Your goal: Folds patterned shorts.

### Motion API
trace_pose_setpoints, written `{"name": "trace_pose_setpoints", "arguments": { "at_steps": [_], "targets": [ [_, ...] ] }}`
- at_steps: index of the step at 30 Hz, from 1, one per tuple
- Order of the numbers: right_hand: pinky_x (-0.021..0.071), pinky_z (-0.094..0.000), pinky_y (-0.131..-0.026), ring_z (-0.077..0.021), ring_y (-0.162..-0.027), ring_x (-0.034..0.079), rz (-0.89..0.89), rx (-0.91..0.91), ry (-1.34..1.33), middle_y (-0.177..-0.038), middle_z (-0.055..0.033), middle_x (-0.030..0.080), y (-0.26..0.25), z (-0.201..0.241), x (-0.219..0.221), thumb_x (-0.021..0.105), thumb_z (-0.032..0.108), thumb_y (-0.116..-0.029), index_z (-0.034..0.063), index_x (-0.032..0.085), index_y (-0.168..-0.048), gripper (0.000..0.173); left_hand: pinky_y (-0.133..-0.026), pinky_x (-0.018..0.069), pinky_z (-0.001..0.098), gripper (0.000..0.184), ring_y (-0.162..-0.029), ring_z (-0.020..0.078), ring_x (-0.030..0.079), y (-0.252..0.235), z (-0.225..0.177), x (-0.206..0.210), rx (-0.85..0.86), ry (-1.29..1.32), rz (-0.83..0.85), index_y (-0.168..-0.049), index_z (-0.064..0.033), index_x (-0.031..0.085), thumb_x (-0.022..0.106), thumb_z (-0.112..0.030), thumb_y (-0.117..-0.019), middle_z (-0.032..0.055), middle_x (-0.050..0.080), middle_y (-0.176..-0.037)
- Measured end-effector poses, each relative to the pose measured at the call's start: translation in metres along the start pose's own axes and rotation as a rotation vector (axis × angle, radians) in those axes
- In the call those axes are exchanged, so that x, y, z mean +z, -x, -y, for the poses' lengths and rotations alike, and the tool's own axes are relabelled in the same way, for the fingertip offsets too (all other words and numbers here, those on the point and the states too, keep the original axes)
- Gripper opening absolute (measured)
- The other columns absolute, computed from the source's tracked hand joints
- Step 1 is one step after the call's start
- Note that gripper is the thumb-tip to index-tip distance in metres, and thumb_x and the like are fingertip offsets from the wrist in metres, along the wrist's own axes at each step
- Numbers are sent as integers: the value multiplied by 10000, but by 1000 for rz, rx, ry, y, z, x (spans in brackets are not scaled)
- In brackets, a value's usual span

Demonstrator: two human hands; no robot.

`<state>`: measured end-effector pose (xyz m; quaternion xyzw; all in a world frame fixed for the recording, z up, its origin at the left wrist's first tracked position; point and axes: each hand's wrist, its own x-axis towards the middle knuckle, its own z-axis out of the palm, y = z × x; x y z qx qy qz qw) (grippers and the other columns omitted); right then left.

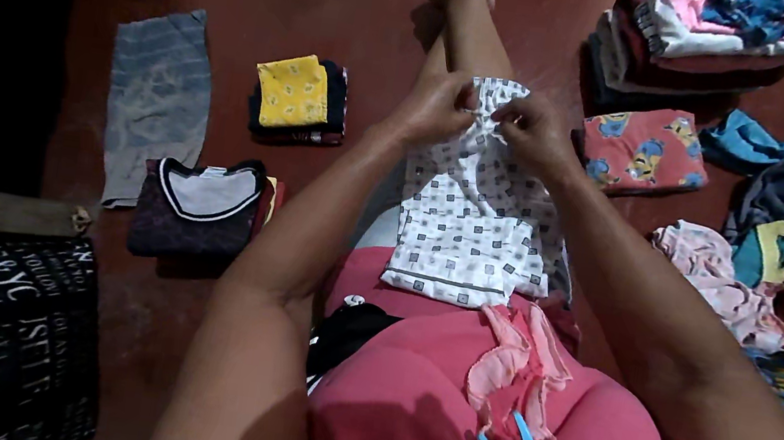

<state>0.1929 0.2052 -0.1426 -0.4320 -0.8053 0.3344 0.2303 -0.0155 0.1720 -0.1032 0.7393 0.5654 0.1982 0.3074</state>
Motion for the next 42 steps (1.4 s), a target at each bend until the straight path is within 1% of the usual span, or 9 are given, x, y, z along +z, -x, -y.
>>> {"name": "trace_pose_setpoints", "arguments": {
  "at_steps": [5, 8, 14, 20, 24, 30, 35, 39, 42],
  "targets": [
    [562, -315, -849, -172, -1031, 663, -73, -144, -385, -1225, -168, 656, -4, 20, -8, 551, -34, -884, -54, 564, -1327, 444, -849, 540, 374, 153, -898, 203, 644, -5, -7, -13, 191, 4, -17, -1045, 23, 645, 689, -69, -930, 141, 658, -994],
    [576, -314, -805, -126, -921, 662, 50, -10, -584, -1105, -109, 658, -5, 27, -2, 640, -51, -850, 14, 435, -1450, 637, -855, 523, 396, 179, -900, 231, 623, -10, -6, -12, 236, -5, -49, -1052, 31, 665, 712, -87, -926, 165, 643, -1017],
    [577, -283, -781, -74, -809, 657, -15, -68, -434, -951, -69, 703, -7, 14, 20, 694, 60, -910, -13, 694, -1099, 202, -835, 560, 342, 331, -898, 163, 645, -11, 8, -1, 89, 292, -135, -1157, 28, 597, 689, -236, -979, 127, 644, -1039],
    [477, -427, -895, -239, -920, 627, -53, -314, -98, -956, -134, 711, 8, 17, 10, 660, 97, -943, -13, 716, -1034, 153, -722, 491, 312, 612, -719, 93, 538, 8, 16, -3, 6, 271, 104, -1012, 1, 651, 201, -400, -1123, 30, 571, -808],
    [429, -562, -895, -346, -928, 632, -76, -428, 31, -968, -149, 731, 23, 21, 14, 660, 35, -922, 5, 744, -1042, 150, -775, 496, 286, 407, -777, 44, 577, 20, 14, -11, 106, 250, 241, -924, 5, 690, 422, -252, -1088, 15, 631, -829],
    [429, -545, -847, -340, -860, 619, -100, -485, 97, -897, -137, 717, 32, 21, 20, 607, 24, -932, 13, 736, -1003, 148, -758, 534, 232, 107, -769, 30, 605, 29, 25, -15, 127, 392, 263, -989, 13, 655, 610, -82, -970, 1, 638, -859],
    [418, -542, -830, -331, -816, 606, -87, -469, 117, -850, -135, 698, 32, 17, 21, 631, 50, -933, 6, 723, -1004, 124, -880, 536, 248, 124, -995, 46, 651, 26, 29, -15, 225, 438, 133, -1002, 19, 657, 614, -91, -964, 68, 699, -1151],
    [440, -544, -845, -336, -845, 623, -124, -453, 104, -878, -146, 706, 32, 21, 18, 650, 54, -938, 2, 730, -1025, 128, -866, 552, 255, 222, -922, 51, 647, 26, 21, -13, 191, 488, 227, -1173, 23, 614, 607, -100, -988, 44, 670, -1044],
    [432, -541, -839, -328, -836, 615, -124, -452, 93, -872, -143, 702, 32, 21, 17, 656, 45, -927, 4, 733, -1011, 121, -852, 531, 286, 229, -898, 69, 631, 26, 19, -15, 170, 312, 280, -1066, 12, 704, 660, -177, -945, 48, 686, -986]
  ]
}}
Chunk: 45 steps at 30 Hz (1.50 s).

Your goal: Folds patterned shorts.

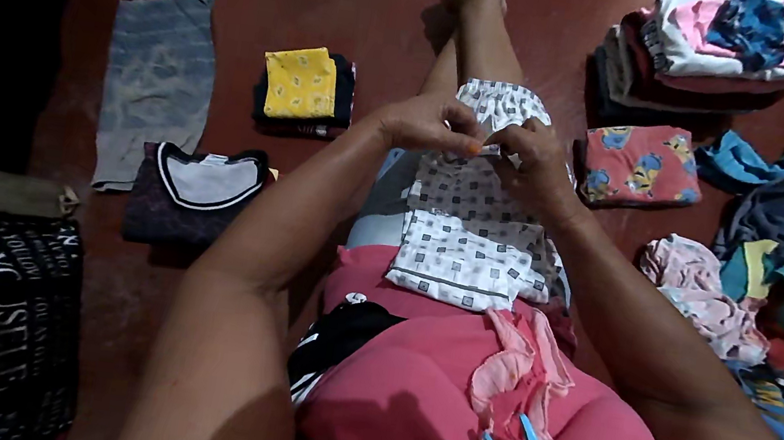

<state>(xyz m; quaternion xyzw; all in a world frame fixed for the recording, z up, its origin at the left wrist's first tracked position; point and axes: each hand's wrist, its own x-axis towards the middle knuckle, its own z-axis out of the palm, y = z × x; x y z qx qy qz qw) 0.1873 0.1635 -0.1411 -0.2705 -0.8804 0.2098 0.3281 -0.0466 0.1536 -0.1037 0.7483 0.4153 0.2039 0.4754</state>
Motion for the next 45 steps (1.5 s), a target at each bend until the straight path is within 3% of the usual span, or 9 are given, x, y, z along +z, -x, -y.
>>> {"name": "trace_pose_setpoints", "arguments": {
  "at_steps": [6, 14, 21, 24, 27, 30, 33, 40, 45],
  "targets": [
    [438, -548, -824, -346, -795, 619, 41, -53, 73, -816, -144, 688, 5, -5, 6, 651, 60, -939, 3, 720, -969, 94, -835, 465, 536, 281, -892, 335, 621, 3, -9, -9, 224, -671, -24, -818, -18, 716, 742, -286, -897, 160, 632, -846],
    [460, -562, -840, -365, -830, 651, -1, -179, 228, -854, -140, 716, 16, -11, 4, 575, 26, -954, 34, 724, -975, 151, -921, 400, 636, 196, -1136, 446, 551, 36, -19, -13, 82, -1083, 84, -833, -46, 720, 780, -230, -869, 220, 624, -1117],
    [454, -585, -858, -396, -877, 653, 44, -170, 233, -884, -164, 711, 37, -17, 6, 595, 33, -929, 17, 707, -976, 123, -847, 521, 557, 194, -977, 386, 671, 50, 2, 14, 282, -796, -195, -986, 14, 684, 599, -159, -1001, 199, 683, -983],
    [449, -584, -855, -403, -901, 647, 49, -186, 242, -885, -170, 696, 40, -18, 6, 592, 54, -919, 18, 700, -977, 128, -864, 563, 498, 214, -931, 350, 691, 37, 0, 33, 82, -637, -337, -1056, 50, 689, 586, -132, -1013, 212, 683, -986],
    [452, -608, -875, -429, -949, 646, 76, -174, 242, -910, -193, 693, 45, -16, 3, 620, 47, -885, 8, 703, -987, 137, -1025, 490, 524, 386, -1142, 383, 630, 20, -7, 38, -314, -442, -362, -1265, 90, 584, 583, -223, -1039, 262, 630, -1210],
    [451, -609, -896, -424, -975, 638, 89, -158, 254, -932, -186, 688, 51, -15, 4, 658, 129, -868, 28, 702, -1003, 175, -917, 538, 544, 534, -999, 352, 675, 10, 3, 39, -553, -136, -436, -1368, 36, 502, 593, -372, -1036, 234, 665, -1099],
    [447, -609, -935, -419, -1001, 638, 81, -156, 251, -962, -180, 695, 56, -17, 6, 707, 295, -902, 50, 713, -1084, 306, -877, 560, 495, 633, -932, 294, 680, 11, 12, 43, -582, 106, -428, -1428, 6, 452, 738, -293, -949, 206, 678, -1069],
    [438, -613, -945, -405, -1021, 645, 0, -178, 260, -951, -166, 704, 61, -17, 9, 614, 257, -1003, 95, 750, -1001, 212, -798, 561, 422, 497, -857, 237, 639, 23, 5, 49, -498, 124, -475, -1359, 14, 519, 717, -41, -907, 180, 636, -1049],
    [388, -617, -1102, -454, -1238, 581, -40, -233, 222, -1189, -182, 715, 64, -15, 12, 611, 108, -973, 56, 750, -971, 149, -842, 554, 471, 437, -899, 277, 652, 26, -4, 42, -517, -82, -474, -1315, 3, 572, 706, -16, -900, 172, 651, -1041]
  ]
}}
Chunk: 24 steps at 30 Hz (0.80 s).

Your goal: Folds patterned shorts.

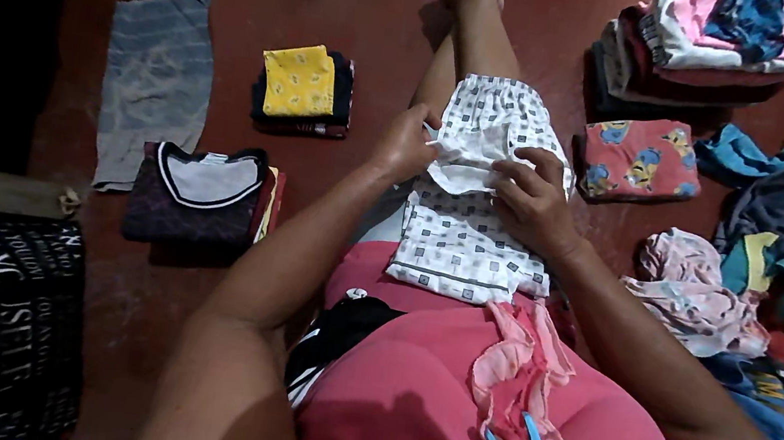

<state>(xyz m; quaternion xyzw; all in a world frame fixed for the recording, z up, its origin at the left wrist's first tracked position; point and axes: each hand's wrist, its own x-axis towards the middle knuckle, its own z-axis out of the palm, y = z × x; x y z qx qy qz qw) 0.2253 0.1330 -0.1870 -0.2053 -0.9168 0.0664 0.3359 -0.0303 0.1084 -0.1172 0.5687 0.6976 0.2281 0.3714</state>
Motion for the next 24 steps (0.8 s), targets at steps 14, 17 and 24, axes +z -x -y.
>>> {"name": "trace_pose_setpoints", "arguments": {
  "at_steps": [14, 17, 24],
  "targets": [
    [555, -389, -716, -242, -749, 651, -97, 415, -236, -858, -182, 673, -25, 11, -4, 632, 102, -970, -66, 692, -941, 181, -900, 520, 512, 211, -995, 307, 658, 6, -13, -1, 81, -129, 42, -1109, 7, 708, 634, 8, -912, 190, 690, -1063],
    [525, -319, -691, -187, -745, 596, -117, 650, -306, -927, -176, 615, -33, 8, -6, 674, 119, -934, -64, 673, -964, 186, -854, 512, 517, 152, -934, 302, 651, 4, -7, 0, 92, -90, 25, -1042, 26, 708, 621, -21, -927, 194, 686, -988],
    [555, -355, -796, -156, -906, 661, -16, 970, -569, -1150, -130, 676, -55, -6, -16, 741, 106, -887, 0, 615, -919, 167, -872, 486, 464, 152, -1008, 280, 589, 9, -13, 0, 70, -87, -63, -939, 0, 737, 610, -83, -938, 177, 609, -1043]
  ]
}}
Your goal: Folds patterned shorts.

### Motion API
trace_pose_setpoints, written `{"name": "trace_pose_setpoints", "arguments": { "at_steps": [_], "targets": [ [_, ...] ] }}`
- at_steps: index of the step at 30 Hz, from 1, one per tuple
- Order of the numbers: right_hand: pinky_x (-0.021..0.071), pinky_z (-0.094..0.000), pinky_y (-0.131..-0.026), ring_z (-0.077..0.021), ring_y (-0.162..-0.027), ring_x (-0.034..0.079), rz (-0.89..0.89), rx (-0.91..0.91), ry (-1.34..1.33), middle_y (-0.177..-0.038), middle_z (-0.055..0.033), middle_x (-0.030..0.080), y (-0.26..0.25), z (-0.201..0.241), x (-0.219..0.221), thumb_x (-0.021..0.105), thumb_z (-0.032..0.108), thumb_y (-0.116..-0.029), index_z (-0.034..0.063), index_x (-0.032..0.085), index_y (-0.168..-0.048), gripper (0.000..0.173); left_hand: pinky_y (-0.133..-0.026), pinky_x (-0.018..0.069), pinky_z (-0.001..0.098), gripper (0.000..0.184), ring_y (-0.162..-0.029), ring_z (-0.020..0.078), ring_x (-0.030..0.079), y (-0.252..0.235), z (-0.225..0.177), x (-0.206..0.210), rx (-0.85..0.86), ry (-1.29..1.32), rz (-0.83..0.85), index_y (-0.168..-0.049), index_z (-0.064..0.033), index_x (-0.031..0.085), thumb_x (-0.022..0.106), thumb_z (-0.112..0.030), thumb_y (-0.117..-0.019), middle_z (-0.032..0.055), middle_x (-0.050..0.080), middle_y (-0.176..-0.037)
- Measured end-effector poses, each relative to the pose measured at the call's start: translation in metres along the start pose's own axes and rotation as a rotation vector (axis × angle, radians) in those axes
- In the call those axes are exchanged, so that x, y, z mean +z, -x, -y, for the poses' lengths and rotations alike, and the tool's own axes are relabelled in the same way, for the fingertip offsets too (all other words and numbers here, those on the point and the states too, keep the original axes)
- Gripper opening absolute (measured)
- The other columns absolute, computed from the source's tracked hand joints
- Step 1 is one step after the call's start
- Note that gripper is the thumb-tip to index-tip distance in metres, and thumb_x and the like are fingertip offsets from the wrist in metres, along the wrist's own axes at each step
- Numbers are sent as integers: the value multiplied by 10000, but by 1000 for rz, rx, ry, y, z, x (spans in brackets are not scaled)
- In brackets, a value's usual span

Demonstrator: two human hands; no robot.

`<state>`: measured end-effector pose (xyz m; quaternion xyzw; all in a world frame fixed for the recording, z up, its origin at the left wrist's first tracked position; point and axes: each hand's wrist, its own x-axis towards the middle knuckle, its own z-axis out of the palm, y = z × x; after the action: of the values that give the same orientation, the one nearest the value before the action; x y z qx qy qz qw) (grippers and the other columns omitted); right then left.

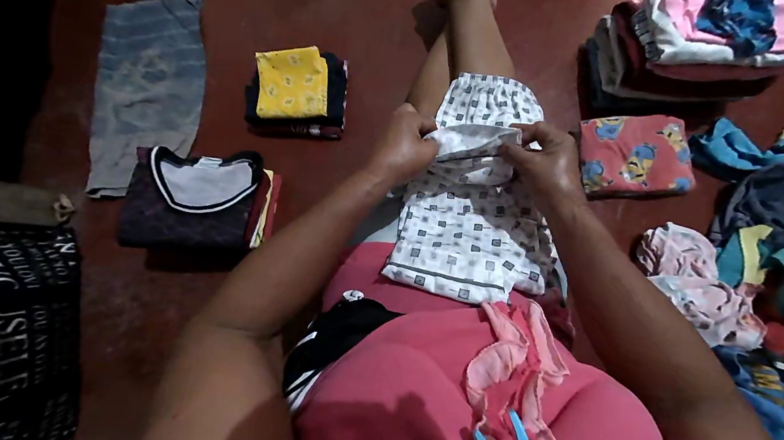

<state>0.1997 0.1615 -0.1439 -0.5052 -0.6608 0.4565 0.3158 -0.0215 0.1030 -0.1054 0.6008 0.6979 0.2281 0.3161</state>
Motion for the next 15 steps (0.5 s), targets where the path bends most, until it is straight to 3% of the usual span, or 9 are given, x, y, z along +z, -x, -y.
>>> {"name": "trace_pose_setpoints", "arguments": {
  "at_steps": [2, 4, 6, 7, 8, 9, 11, 12, 15],
  "targets": [
    [532, -309, -650, -106, -673, 589, 3, 48, -99, -830, -62, 618, -3, 5, 1, 750, 76, -874, 25, 578, -851, 181, -897, 491, 437, 158, -1044, 262, 597, 1, 2, 1, 40, 13, -36, -943, 2, 742, 608, -82, -940, 170, 626, -1077],
    [513, -271, -610, -81, -610, 556, -32, -26, -77, -749, -40, 588, -2, 3, 3, 746, 84, -879, 25, 574, -838, 186, -925, 497, 437, 175, -1073, 263, 614, 0, 5, 3, 68, 60, -67, -996, 21, 738, 596, -66, -941, 181, 652, -1117],
    [493, -286, -669, -115, -684, 560, -126, -270, 108, -774, -77, 594, 9, 4, 8, 704, 107, -912, -22, 606, -859, 170, -867, 547, 402, 243, -992, 216, 663, 0, 6, 1, 22, 172, -73, -1159, 7, 706, 576, -41, -960, 163, 676, -1165],
    [523, -363, -739, -205, -765, 616, -176, -437, 225, -809, -141, 639, 18, 6, 10, 688, 99, -924, -56, 646, -862, 172, -703, 573, 337, 253, -814, 155, 672, 0, 8, 1, -15, 265, -83, -1190, -24, 690, 577, -34, -964, 126, 694, -1127],
    [524, -454, -820, -303, -860, 651, -205, -603, 318, -845, -183, 675, 28, 9, 14, 679, 88, -932, -56, 671, -850, 166, -587, 545, 291, 252, -686, 120, 632, -1, 10, 0, -64, 392, -81, -1192, -42, 677, 575, -22, -962, 102, 694, -1074],
    [512, -513, -867, -366, -922, 662, -221, -758, 383, -866, -195, 696, 37, 10, 18, 661, 73, -928, -28, 677, -828, 143, -537, 523, 263, 228, -626, 103, 604, -1, 12, -2, -116, 496, -77, -1172, -50, 675, 586, -19, -965, 84, 693, -1027],
    [514, -533, -924, -394, -974, 672, -198, -967, 401, -893, -195, 705, 54, 12, 27, 617, 36, -934, 3, 685, -836, 123, -539, 523, 233, 157, -595, 80, 585, -2, 15, -7, -188, 606, -70, -1098, -43, 673, 603, -16, -960, 53, 679, -930],
    [534, -495, -887, -371, -942, 677, -177, -1013, 377, -894, -194, 696, 59, 14, 30, 603, 23, -940, 0, 683, -853, 120, -574, 551, 237, 133, -612, 77, 603, -1, 14, -10, -201, 636, -56, -1071, -36, 656, 590, -12, -959, 43, 669, -895],
    [585, -365, -746, -276, -830, 685, -157, -904, 245, -895, -203, 681, 58, 26, 18, 607, -38, -901, -57, 683, -912, 79, -714, 616, 287, 161, -721, 99, 688, 0, 11, -21, -102, 727, 3, -1098, -5, 625, 522, -5, -974, 31, 690, -895]
  ]
}}
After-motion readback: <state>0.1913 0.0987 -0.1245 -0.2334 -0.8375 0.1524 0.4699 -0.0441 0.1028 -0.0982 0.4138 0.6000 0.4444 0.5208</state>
